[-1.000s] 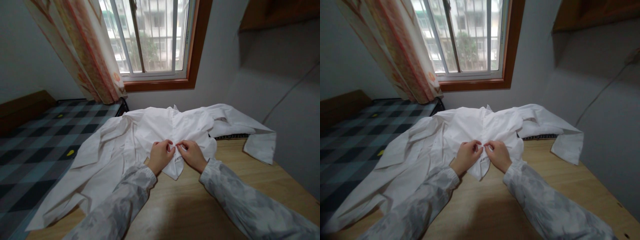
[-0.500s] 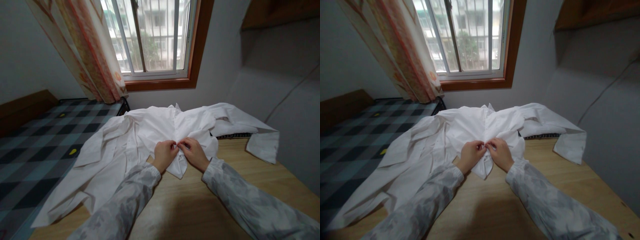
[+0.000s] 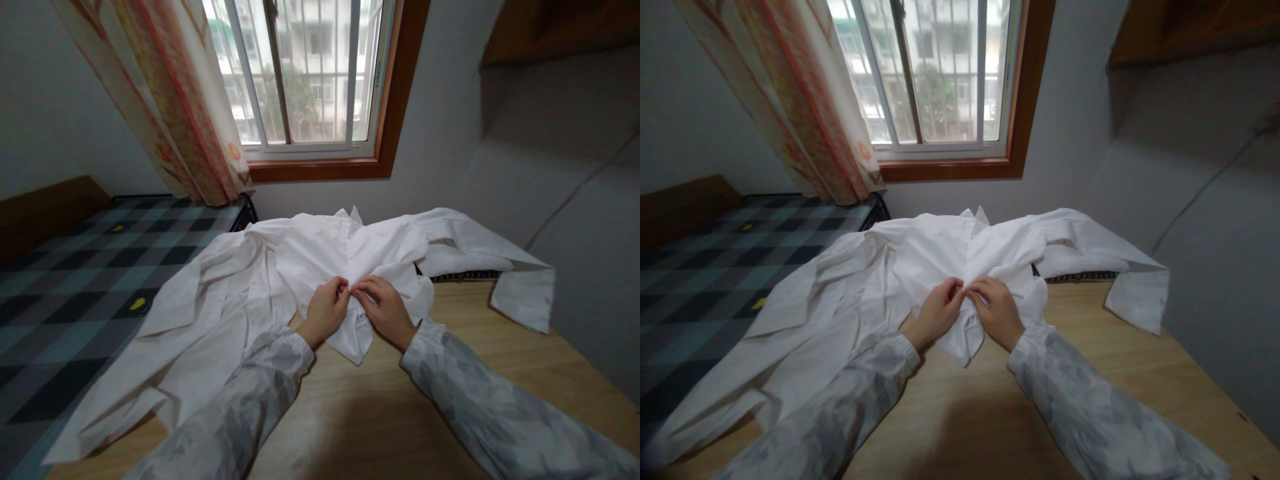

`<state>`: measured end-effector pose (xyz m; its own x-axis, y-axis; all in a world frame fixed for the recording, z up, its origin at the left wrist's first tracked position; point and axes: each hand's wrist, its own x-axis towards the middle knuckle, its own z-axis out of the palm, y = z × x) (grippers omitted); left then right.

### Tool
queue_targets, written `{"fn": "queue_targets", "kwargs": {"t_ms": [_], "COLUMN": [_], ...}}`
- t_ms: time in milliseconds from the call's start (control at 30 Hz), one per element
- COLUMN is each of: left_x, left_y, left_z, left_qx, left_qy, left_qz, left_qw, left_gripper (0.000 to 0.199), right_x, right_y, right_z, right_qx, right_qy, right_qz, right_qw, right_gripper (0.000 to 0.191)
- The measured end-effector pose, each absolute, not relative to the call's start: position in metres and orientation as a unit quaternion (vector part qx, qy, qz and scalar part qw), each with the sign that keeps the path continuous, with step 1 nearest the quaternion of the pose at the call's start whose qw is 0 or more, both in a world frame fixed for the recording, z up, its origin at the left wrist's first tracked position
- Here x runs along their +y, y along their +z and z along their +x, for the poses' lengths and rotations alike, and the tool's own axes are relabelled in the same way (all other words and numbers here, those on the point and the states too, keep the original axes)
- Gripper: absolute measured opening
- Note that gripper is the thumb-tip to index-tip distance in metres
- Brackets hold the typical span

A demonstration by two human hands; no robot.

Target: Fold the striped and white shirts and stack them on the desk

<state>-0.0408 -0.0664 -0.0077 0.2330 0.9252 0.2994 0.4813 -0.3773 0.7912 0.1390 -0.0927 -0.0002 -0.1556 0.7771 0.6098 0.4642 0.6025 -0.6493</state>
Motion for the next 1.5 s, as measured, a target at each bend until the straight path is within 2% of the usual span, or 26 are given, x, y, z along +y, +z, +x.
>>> {"fn": "queue_targets", "kwargs": {"t_ms": [167, 300, 433, 833, 1200, 1500], "left_x": [-0.066, -0.068, -0.07, -0.07, -0.069, -0.07], "left_y": [-0.006, -0.001, 0.003, 0.003, 0.0, 0.003], "left_z": [-0.043, -0.043, -0.042, -0.041, -0.042, -0.042], "left_qx": [0.464, 0.445, 0.439, 0.453, 0.459, 0.443], "left_qy": [0.399, 0.409, 0.411, 0.427, 0.426, 0.436], "left_qz": [0.726, 0.713, 0.716, 0.707, 0.711, 0.687], "left_qw": [0.314, 0.356, 0.354, 0.336, 0.32, 0.376], "left_gripper": [0.015, 0.02, 0.02, 0.023, 0.026, 0.026], "right_x": [-0.093, -0.088, -0.085, -0.087, -0.091, -0.091], "right_y": [0.001, -0.005, -0.012, -0.011, -0.002, -0.004], "right_z": [0.138, 0.14, 0.142, 0.143, 0.142, 0.143], "right_qx": [-0.717, -0.665, -0.629, -0.653, -0.725, -0.713], "right_qy": [0.196, 0.25, 0.285, 0.27, 0.166, 0.192], "right_qz": [-0.423, -0.45, -0.478, -0.477, -0.471, -0.464], "right_qw": [0.518, 0.541, 0.543, 0.523, 0.475, 0.49], "right_gripper": [0.022, 0.018, 0.023, 0.023, 0.016, 0.016]}}
